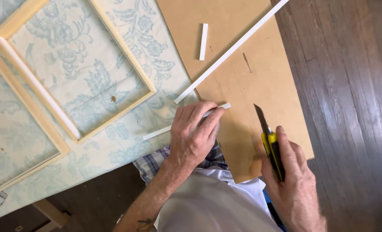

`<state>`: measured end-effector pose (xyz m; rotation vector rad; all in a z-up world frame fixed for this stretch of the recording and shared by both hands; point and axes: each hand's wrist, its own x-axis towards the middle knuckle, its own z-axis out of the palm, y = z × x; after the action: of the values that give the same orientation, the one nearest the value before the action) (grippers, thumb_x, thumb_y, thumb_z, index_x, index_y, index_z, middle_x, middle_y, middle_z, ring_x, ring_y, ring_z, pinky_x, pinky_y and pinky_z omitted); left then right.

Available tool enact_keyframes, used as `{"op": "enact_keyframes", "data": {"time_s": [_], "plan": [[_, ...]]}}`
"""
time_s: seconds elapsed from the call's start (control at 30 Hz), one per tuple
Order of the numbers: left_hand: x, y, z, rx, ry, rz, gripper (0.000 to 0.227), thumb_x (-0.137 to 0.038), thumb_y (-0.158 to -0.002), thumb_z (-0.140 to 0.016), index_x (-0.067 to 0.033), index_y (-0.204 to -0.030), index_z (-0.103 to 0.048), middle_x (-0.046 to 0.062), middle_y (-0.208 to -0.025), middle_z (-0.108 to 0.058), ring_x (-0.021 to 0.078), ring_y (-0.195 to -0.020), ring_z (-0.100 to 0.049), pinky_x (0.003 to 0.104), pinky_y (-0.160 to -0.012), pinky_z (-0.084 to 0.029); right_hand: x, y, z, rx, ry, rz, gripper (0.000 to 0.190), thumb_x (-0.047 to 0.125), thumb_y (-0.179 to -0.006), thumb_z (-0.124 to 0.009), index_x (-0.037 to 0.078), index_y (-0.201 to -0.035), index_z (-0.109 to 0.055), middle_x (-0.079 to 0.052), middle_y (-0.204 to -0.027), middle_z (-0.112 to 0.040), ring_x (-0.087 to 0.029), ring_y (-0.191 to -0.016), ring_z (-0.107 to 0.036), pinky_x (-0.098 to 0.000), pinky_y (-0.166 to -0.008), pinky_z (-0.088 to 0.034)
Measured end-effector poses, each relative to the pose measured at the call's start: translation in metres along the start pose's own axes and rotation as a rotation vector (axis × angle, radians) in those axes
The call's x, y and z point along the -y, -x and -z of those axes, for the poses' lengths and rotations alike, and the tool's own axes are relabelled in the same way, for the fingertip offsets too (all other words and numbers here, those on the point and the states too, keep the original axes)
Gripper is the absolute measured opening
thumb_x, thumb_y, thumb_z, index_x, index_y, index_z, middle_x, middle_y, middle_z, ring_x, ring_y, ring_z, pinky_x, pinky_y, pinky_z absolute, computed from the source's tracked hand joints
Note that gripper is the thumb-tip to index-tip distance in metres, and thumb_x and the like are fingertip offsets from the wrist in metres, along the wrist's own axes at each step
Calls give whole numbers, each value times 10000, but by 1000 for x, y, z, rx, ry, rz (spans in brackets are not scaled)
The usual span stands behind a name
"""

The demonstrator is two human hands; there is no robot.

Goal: Fitting and cutting plastic strips to size for wooden frames using a utility knife on a workbench.

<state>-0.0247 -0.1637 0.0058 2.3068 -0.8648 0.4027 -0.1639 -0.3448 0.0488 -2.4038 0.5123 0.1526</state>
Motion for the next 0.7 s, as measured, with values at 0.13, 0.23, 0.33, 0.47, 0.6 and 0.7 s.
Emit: {"op": "enact_keyframes", "data": {"time_s": [0.13, 0.23, 0.33, 0.47, 0.6, 0.7], "plan": [[2, 5, -5, 36, 15, 62, 285, 83, -909, -709, -77, -1144, -706, 47, -1053, -668, 245, -894, -630, 412, -744, -466, -6, 2, -11, -21, 89, 214, 753, 60, -927, -663, 59, -1610, -346, -202, -1368, -577, -349, -1225, -615, -494, -841, -603], [1, 4, -8, 53, -23, 71, 338, 71, -881, -731, -95, -1175, -714, 36, -1052, -653, 228, -879, -618, 402, -749, -461, 1, 1, -15, 14, 130, 199, 695, 79, -937, -641, 50, -1584, -389, -169, -1418, -556, -323, -1275, -592, -486, -786, -612], [0, 2, -10, 48, -28, 79, 321, 57, -866, -714, -91, -1151, -713, 46, -1036, -633, 235, -859, -598, 405, -764, -475, 8, -4, -20, 40, 121, 221, 684, 46, -954, -608, 52, -1591, -359, -191, -1453, -523, -338, -1305, -564, -479, -772, -617], [0, -5, -13, -50, 9, 45, 90, -26, -1001, -766, -68, -1056, -709, 33, -1024, -678, 233, -816, -613, 395, -770, -505, 9, -9, -25, 47, 52, 328, 741, -51, -960, -576, 51, -1630, -275, -245, -1490, -479, -400, -1342, -526, -465, -993, -532], [3, -3, -17, -60, 48, 22, 79, 5, -1029, -681, -53, -1074, -710, 46, -1016, -683, 236, -830, -627, 397, -780, -532, 17, -16, -25, 40, 52, 386, 659, -56, -998, -545, 15, -1605, -300, -263, -1481, -491, -413, -1277, -548, -478, -1038, -502], [6, 0, -18, -64, 36, 8, 115, 21, -1033, -656, -57, -1096, -714, 39, -1040, -687, 238, -810, -606, 399, -759, -516, 17, -18, -27, 62, 66, 375, 621, -49, -1016, -500, 4, -1602, -303, -264, -1513, -458, -429, -1182, -529, -515, -987, -489]]}}
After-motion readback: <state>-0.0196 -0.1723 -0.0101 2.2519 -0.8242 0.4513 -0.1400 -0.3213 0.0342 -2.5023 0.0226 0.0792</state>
